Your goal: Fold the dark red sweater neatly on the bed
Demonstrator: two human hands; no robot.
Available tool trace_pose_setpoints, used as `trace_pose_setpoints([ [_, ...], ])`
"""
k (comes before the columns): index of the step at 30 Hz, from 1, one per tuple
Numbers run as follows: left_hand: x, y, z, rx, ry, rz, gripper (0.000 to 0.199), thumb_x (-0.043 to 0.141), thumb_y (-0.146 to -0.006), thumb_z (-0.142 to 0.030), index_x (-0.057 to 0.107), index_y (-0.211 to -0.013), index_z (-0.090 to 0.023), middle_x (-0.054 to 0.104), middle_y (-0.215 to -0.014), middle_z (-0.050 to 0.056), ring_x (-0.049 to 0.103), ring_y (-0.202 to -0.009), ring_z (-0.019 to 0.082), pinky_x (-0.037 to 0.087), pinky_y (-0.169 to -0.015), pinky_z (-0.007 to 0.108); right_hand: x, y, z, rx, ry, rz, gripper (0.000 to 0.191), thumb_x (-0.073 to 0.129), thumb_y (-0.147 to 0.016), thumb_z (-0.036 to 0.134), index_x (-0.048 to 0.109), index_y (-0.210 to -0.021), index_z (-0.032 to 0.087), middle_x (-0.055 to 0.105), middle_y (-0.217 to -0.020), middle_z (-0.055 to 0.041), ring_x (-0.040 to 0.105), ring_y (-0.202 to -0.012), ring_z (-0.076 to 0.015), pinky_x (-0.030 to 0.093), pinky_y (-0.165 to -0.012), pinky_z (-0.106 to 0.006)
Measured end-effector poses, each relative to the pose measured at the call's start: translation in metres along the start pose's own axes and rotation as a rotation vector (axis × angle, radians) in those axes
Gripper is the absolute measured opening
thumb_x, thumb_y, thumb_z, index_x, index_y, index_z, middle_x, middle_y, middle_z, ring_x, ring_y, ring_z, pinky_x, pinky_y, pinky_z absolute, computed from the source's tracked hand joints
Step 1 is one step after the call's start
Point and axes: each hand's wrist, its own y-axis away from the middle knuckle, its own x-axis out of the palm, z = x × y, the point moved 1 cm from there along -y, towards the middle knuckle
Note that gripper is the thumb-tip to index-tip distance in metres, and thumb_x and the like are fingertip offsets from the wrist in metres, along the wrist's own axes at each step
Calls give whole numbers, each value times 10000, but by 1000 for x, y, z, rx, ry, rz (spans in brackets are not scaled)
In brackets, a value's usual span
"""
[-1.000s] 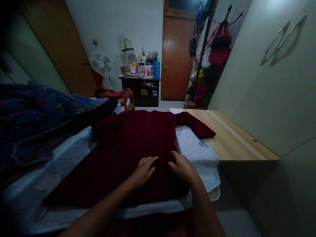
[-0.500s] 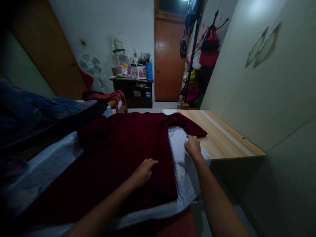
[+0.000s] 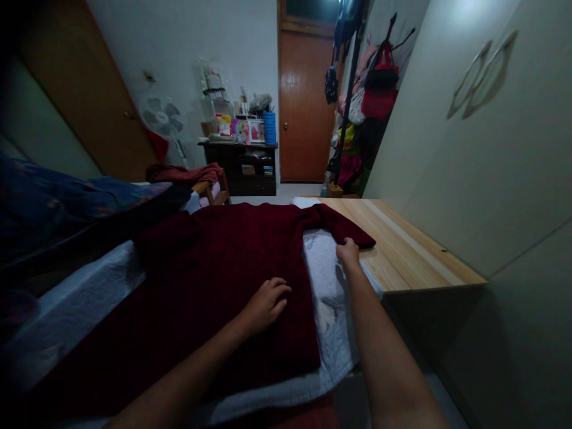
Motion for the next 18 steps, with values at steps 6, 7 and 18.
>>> trace_pose_setpoints([
  [6,-4,-14,3,-10,108,170,299,474,-874,-240,635,-1118,-178,632,-1142,74,577,-1070,204,430,-989,332,-3,3,38,-38,-76,-101,553,442,-757,201,527,-1278,35,560,-1250,-198,527,-1166,-268,410,-1005,-358],
  [7,-4,-17,4,-25,166,182,298,460,-889,-273,638,-1108,-178,639,-1136,73,580,-1069,206,429,-988,333,-4,7,49,-130,-107,-113,539,441,-766,197,528,-1278,52,541,-1276,-186,502,-1199,-257,382,-1039,-352],
  [18,-25,-65,53,-612,1273,-176,583,458,-879,-563,304,-1391,-333,500,-1307,109,608,-947,167,493,-792,301,29,106,119,-740,42,535,389,468,-840,204,572,-1214,171,545,-1305,-106,538,-1165,-207,411,-1005,-307],
])
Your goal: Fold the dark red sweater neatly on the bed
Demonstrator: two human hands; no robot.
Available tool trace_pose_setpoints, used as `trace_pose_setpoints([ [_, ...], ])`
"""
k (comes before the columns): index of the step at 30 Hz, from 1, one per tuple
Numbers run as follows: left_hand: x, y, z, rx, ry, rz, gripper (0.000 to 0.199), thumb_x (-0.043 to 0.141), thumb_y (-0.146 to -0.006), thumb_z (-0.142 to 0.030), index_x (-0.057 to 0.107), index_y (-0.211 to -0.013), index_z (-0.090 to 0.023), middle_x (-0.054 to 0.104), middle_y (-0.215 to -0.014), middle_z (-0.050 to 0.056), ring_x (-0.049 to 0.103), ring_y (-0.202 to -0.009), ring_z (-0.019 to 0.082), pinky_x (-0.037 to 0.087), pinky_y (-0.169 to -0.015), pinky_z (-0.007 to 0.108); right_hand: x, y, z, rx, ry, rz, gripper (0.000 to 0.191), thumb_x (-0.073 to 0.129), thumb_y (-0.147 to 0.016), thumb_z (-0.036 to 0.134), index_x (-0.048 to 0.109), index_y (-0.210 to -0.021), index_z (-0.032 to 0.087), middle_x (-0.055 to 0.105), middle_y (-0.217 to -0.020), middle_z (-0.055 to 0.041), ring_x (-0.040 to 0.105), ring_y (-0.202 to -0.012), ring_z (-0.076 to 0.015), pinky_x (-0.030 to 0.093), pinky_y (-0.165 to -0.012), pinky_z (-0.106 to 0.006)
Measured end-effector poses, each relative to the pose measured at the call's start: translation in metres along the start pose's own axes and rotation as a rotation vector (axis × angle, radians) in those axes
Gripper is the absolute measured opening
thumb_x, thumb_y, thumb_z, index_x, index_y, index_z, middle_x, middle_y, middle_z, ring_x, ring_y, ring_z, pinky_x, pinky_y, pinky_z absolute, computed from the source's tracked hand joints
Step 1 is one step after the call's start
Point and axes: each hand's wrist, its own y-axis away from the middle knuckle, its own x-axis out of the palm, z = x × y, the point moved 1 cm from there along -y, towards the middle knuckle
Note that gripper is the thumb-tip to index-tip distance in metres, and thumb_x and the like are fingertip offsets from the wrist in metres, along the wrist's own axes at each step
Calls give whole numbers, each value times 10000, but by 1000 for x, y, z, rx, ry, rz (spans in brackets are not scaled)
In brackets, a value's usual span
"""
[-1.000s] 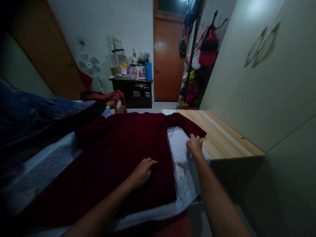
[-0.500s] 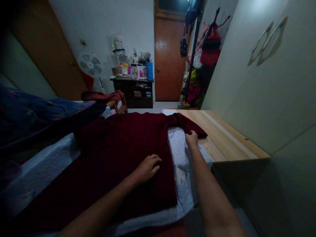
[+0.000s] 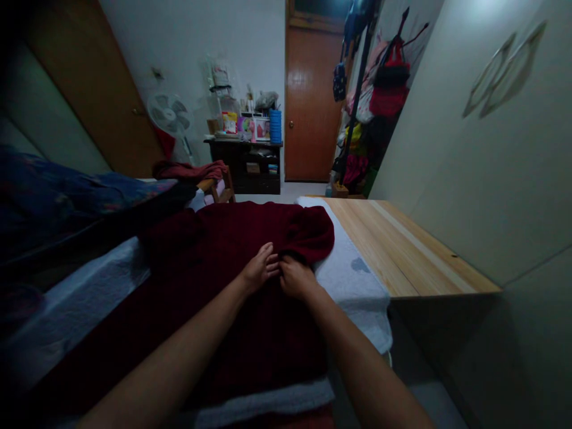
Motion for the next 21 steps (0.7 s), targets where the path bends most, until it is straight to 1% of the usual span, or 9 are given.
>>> trace_pose_setpoints([
  [2,0,-3,-4,-22,-69,67,530,528,-841,-544,418,-1316,-338,547,-1240,75,601,-887,155,492,-738,283,8,7,4,0,6,57,424,486,-836,230,552,-1251,170,529,-1338,-116,528,-1191,-239,416,-1008,-348],
  [4,5,-6,-6,-21,-227,117,451,599,-805,-481,534,-1207,-284,599,-1143,61,593,-846,150,484,-703,266,11,14,4,13,-8,115,497,520,-820,254,513,-1307,155,506,-1370,-137,516,-1213,-269,419,-1010,-384],
  [6,13,-10,-5,15,-368,96,423,680,-751,-366,583,-1135,-218,623,-1072,67,588,-825,151,479,-689,256,11,21,5,-2,-40,172,580,562,-797,262,471,-1354,129,488,-1391,-158,487,-1248,-279,397,-1036,-392],
  [7,17,-13,-3,41,-409,68,448,716,-713,-299,585,-1128,-196,626,-1062,73,586,-828,152,477,-693,253,9,25,6,-28,-54,189,597,574,-790,258,466,-1361,119,482,-1398,-162,468,-1268,-277,375,-1057,-389],
  [9,23,-19,0,91,-436,12,556,761,-631,-176,572,-1153,-172,621,-1079,82,582,-858,157,473,-723,246,4,34,9,-74,-69,201,541,571,-792,237,516,-1317,119,511,-1373,-152,455,-1277,-264,339,-1086,-380],
  [12,29,-27,6,139,-441,-42,696,759,-549,-50,550,-1203,-163,629,-1054,70,581,-866,160,466,-751,243,-2,50,11,-60,-84,170,394,518,-820,185,605,-1202,146,575,-1295,-120,491,-1229,-235,350,-1071,-360],
  [14,30,-30,8,162,-435,-56,708,731,-532,-5,555,-1201,-156,643,-980,51,582,-808,154,466,-728,247,-4,60,10,-15,-97,121,351,479,-839,150,623,-1159,152,604,-1244,-108,516,-1188,-211,371,-1046,-333],
  [18,32,-27,5,219,-377,-48,594,662,-574,10,597,-1139,-164,644,-878,17,562,-685,121,451,-645,226,-4,75,12,124,-50,9,340,448,-853,116,619,-1145,149,623,-1175,-109,550,-1106,-199,402,-995,-311],
  [21,33,-24,-8,263,-281,-25,533,610,-615,0,608,-1114,-188,641,-842,-4,558,-645,101,443,-604,202,-1,84,21,202,42,10,371,527,-849,207,597,-1205,130,564,-1278,-153,488,-1212,-265,363,-1041,-371],
])
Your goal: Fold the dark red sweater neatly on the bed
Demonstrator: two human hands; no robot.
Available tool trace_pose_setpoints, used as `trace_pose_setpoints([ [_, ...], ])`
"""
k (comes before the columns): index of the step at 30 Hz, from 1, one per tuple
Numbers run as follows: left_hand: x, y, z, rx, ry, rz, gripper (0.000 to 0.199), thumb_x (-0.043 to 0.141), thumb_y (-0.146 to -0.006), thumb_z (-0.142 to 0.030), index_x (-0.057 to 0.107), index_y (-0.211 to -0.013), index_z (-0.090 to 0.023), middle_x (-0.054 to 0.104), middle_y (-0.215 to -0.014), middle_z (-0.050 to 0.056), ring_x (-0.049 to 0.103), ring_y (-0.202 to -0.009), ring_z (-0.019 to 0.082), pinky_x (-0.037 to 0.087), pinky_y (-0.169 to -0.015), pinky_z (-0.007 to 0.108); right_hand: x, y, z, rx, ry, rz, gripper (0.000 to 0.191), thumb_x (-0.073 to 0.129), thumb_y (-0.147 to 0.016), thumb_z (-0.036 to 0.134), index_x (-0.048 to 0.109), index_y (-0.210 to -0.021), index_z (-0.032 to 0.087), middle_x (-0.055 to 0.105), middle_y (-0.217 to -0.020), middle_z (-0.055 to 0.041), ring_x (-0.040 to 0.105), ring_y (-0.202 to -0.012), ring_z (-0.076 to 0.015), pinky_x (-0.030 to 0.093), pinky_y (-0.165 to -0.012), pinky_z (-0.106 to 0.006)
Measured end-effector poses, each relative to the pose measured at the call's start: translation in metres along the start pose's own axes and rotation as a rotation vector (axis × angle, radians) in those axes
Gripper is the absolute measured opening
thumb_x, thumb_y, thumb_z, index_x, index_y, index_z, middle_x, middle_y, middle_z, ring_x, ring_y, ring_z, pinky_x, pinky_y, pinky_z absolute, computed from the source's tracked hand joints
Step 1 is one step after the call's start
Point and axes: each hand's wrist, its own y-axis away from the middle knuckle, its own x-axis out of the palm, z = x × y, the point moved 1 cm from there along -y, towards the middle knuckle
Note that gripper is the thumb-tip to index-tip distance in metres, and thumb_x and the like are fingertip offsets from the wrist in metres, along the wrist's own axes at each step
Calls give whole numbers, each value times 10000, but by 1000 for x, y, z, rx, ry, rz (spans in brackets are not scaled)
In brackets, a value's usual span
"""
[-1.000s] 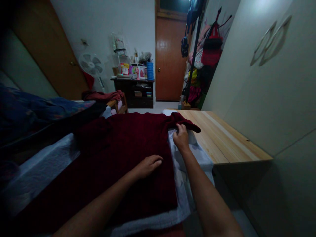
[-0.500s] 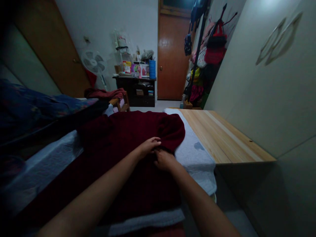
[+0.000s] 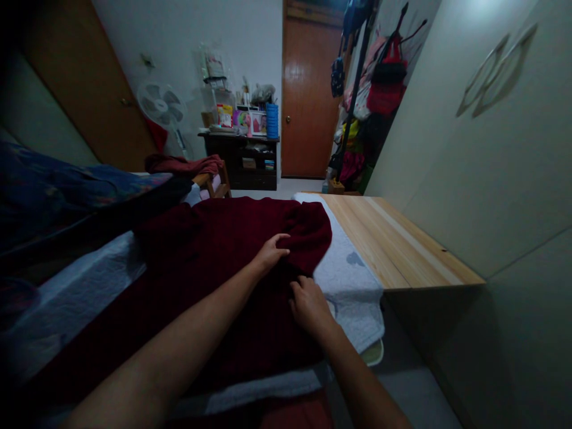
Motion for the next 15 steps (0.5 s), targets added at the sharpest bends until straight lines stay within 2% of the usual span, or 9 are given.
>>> trace_pose_setpoints([
  [2,-4,-3,-13,14,78,3,538,580,-638,-13,587,-1142,-202,639,-804,-13,564,-617,97,452,-586,200,2,8,8,17,40,52,519,602,-826,370,559,-1274,113,461,-1400,-193,353,-1338,-345,291,-1093,-444],
  [4,-13,-7,-27,19,217,-18,557,559,-645,-16,557,-1168,-207,640,-783,-13,582,-607,101,477,-593,211,5,18,17,8,41,130,755,632,-766,559,484,-1359,115,336,-1494,-209,207,-1408,-394,228,-1118,-493],
  [7,-33,-15,-45,22,477,-121,536,563,-633,-6,555,-1136,-192,644,-767,-6,608,-622,111,511,-622,233,8,32,31,-14,49,236,975,670,-663,657,379,-1437,141,238,-1543,-207,155,-1424,-402,216,-1114,-514],
  [10,-57,-18,-55,33,524,-235,481,582,-627,-2,586,-1076,-174,633,-715,-9,601,-590,109,508,-596,224,8,39,41,6,130,247,893,712,-666,469,383,-1426,137,343,-1483,-222,327,-1339,-407,324,-1038,-518],
  [12,-72,-17,-59,47,501,-280,469,586,-626,3,600,-1060,-172,629,-695,-13,593,-569,105,500,-577,215,6,40,45,44,185,226,716,633,-728,284,417,-1394,134,499,-1341,-212,489,-1184,-365,426,-919,-464],
  [15,-93,-11,-67,61,507,-316,462,577,-630,15,603,-1053,-171,639,-704,-8,600,-569,107,506,-575,216,2,35,44,92,204,221,511,449,-794,101,494,-1302,134,618,-1108,-173,598,-977,-279,462,-778,-361],
])
